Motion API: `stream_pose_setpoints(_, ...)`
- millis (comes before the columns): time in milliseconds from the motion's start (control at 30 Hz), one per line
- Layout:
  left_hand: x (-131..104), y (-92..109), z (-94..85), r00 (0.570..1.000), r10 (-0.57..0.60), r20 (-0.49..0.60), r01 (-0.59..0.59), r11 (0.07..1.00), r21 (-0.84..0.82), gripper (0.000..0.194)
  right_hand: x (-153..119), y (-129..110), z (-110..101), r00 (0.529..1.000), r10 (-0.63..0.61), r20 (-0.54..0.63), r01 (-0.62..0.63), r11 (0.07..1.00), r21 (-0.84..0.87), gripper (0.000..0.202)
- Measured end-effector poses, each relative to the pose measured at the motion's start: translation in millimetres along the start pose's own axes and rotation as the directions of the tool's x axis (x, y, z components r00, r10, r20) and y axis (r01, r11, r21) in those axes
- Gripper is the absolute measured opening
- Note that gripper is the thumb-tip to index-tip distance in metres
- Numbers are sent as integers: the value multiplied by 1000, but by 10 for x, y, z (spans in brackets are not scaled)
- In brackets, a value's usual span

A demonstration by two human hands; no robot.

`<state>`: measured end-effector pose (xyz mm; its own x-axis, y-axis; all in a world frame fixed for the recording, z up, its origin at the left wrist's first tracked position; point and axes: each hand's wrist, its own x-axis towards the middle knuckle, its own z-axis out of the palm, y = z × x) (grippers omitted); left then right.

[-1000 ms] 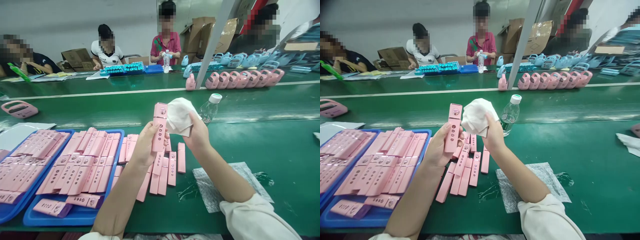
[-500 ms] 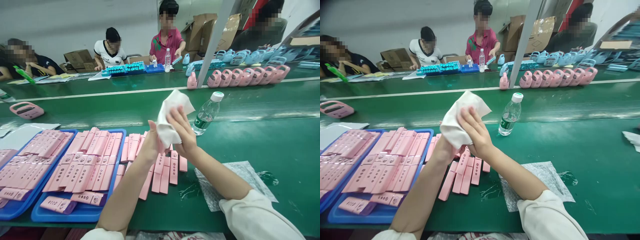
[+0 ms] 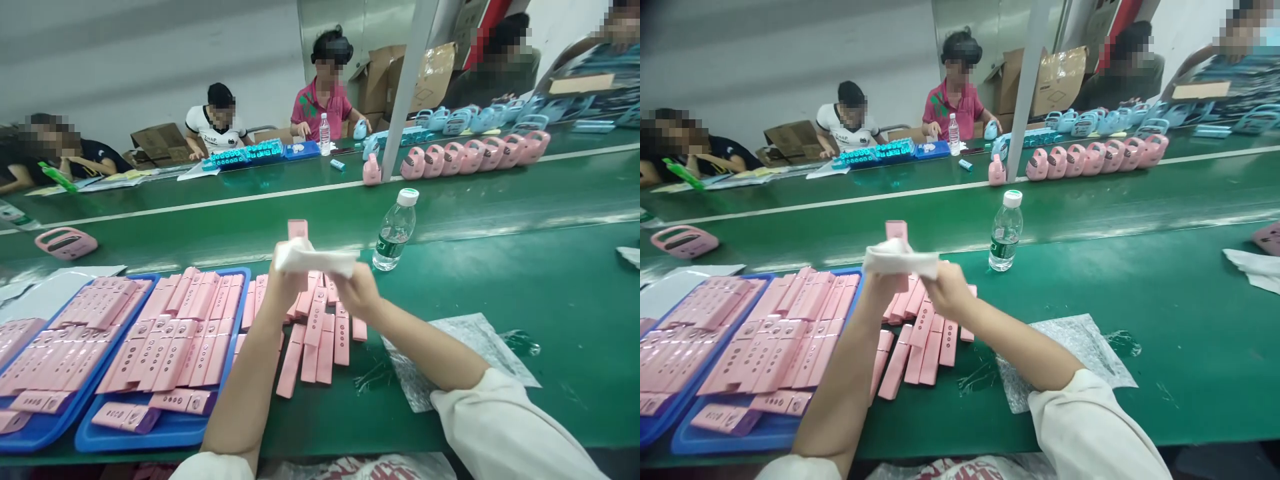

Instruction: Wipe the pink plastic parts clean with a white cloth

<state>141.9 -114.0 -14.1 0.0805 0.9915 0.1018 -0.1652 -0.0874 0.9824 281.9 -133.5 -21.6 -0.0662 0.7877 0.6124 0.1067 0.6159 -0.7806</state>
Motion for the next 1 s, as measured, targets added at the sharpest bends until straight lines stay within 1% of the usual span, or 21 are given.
stream_pose_setpoints(67, -9, -21, 39, 999, 31, 18, -33, 982, 188, 29, 194, 1, -262, 963, 169, -210, -155, 984, 83, 40)
stream_pose_setpoints(133, -89, -46, 144, 993, 64, 96, -103, 864, 493, 42, 395, 34, -652, 860, 242, -450, -154, 962, 223, 30)
stream_pose_setpoints(167, -144, -66, 210, 984, 42, 174, -148, 735, 661, 45, 477, 65, -881, 777, 242, -581, -111, 962, 251, 24)
stream_pose_setpoints(200, -202, -93, 278, 967, -10, 254, -202, 573, 794, 46, 540, 103, -1119, 664, 199, -721, -45, 973, 227, 21)
stream_pose_setpoints(267, -305, -168, 409, 924, -156, 351, -298, 285, 911, 41, 604, 201, -1555, 355, -11, -935, 69, 998, 15, 25)
stream_pose_setpoints(300, -346, -213, 466, 906, -217, 363, -325, 191, 926, 39, 614, 260, -1721, 217, -130, -967, 67, 991, -118, 28)
stream_pose_setpoints(333, -378, -261, 517, 897, -254, 363, -336, 143, 931, 38, 618, 325, -1839, 140, -242, -960, 31, 970, -240, 30)
stream_pose_setpoints(367, -401, -306, 559, 895, -270, 354, -332, 124, 935, 38, 621, 396, -1900, 176, -332, -927, 14, 942, -335, 31)
stream_pose_setpoints(400, -418, -346, 594, 902, -270, 336, -316, 116, 942, 38, 626, 469, -1907, 257, -388, -885, -37, 911, -410, 37)
stream_pose_setpoints(433, -430, -377, 620, 910, -269, 315, -297, 104, 949, 39, 634, 541, -1866, 368, -394, -842, -139, 872, -469, 38)
stream_pose_setpoints(467, -441, -399, 638, 917, -266, 296, -281, 95, 955, 39, 643, 608, -1788, 512, -364, -778, -223, 818, -530, 37)
stream_pose_setpoints(533, -460, -404, 638, 924, -260, 280, -264, 97, 960, 35, 657, 715, -1579, 764, -223, -605, -306, 700, -645, 25)
stream_pose_setpoints(567, -467, -387, 616, 923, -258, 286, -267, 107, 958, 32, 660, 754, -1478, 849, -166, -502, -276, 671, -688, 18)
stream_pose_setpoints(600, -470, -355, 574, 917, -260, 302, -279, 121, 953, 31, 662, 785, -1395, 902, -149, -404, -209, 669, -714, 14)
stream_pose_setpoints(633, -466, -309, 507, 912, -255, 320, -291, 144, 946, 33, 661, 810, -1337, 929, -173, -327, -128, 679, -723, 16)
stream_pose_setpoints(733, -394, -109, 128, 969, -133, 210, -180, 211, 961, 41, 657, 869, -1312, 906, -360, -222, 86, 671, -736, 20)
stream_pose_setpoints(767, -353, -34, -56, 998, -46, 49, -38, 224, 974, 39, 654, 885, -1339, 886, -420, -196, 147, 655, -741, 22)
stream_pose_setpoints(800, -310, 35, -260, 996, 6, -86, 83, 205, 975, 40, 651, 900, -1372, 863, -471, -181, 196, 643, -740, 25)
stream_pose_setpoints(833, -270, 94, -473, 978, 49, -202, 189, 187, 964, 39, 649, 913, -1406, 840, -515, -172, 239, 636, -734, 28)
stream_pose_setpoints(900, -215, 166, -884, 905, 116, -409, 389, 166, 906, 36, 647, 938, -1468, 784, -583, -213, 280, 638, -717, 31)
stream_pose_setpoints(1000, -212, 150, -1327, 806, 145, -574, 547, 189, 816, 37, 666, 990, -1552, 676, -616, -404, 217, 691, -690, 41)
